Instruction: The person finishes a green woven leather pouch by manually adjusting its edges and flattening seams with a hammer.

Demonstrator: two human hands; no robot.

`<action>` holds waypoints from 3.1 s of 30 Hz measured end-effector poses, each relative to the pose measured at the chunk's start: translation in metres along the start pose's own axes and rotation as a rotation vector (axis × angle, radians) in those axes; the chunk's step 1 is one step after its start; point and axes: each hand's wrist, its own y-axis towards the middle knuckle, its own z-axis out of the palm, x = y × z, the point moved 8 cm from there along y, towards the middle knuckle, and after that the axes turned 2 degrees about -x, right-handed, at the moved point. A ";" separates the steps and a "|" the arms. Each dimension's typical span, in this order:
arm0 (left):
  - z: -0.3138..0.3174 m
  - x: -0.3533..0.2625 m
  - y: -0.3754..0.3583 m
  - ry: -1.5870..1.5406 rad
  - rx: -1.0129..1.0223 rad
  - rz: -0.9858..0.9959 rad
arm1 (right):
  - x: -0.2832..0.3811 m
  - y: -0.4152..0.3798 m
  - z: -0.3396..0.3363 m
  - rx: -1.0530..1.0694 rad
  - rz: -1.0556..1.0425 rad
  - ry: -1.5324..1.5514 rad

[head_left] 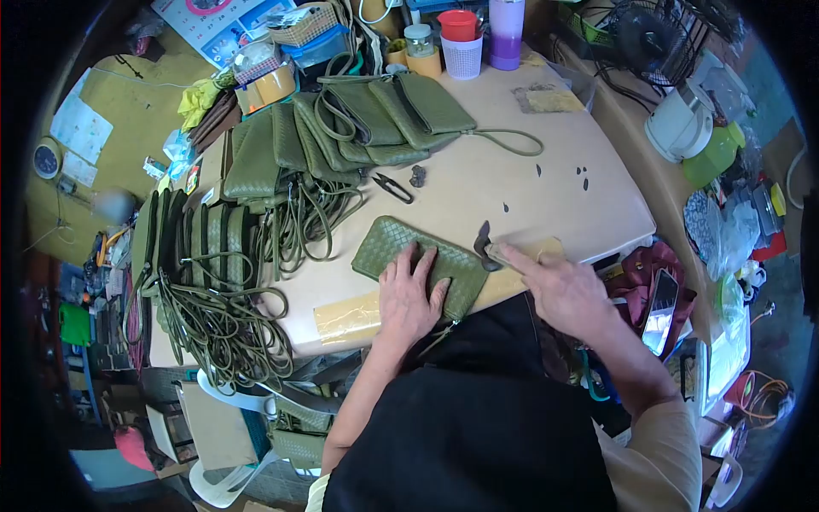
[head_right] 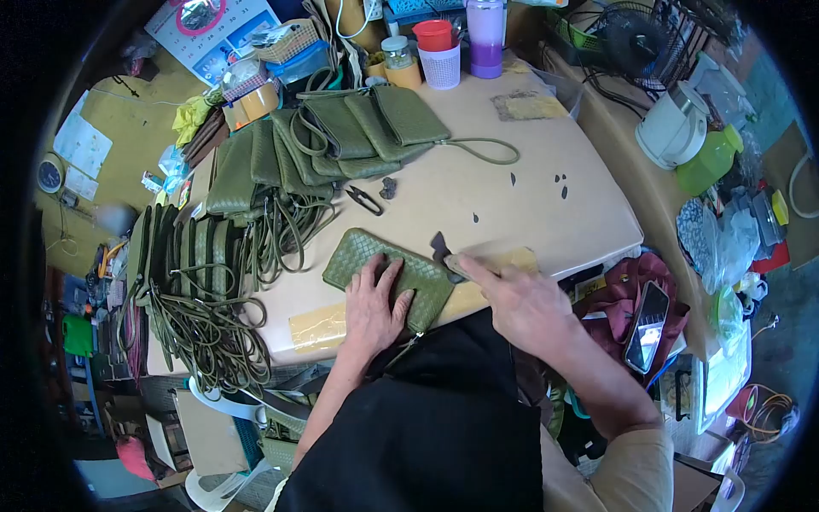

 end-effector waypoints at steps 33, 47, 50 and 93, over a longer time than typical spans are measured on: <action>-0.044 0.064 -0.015 -0.154 0.124 0.185 | 0.018 0.118 0.047 -0.128 -0.193 0.201; -0.114 0.055 0.009 -0.069 -0.167 0.113 | 0.062 0.045 0.047 0.026 -0.392 0.561; -0.125 0.061 -0.002 -0.373 -0.092 -0.069 | 0.040 0.054 0.068 -0.048 -0.068 1.113; -0.137 0.114 -0.082 -0.184 -1.066 -0.334 | 0.054 0.054 0.026 -0.401 -0.183 1.407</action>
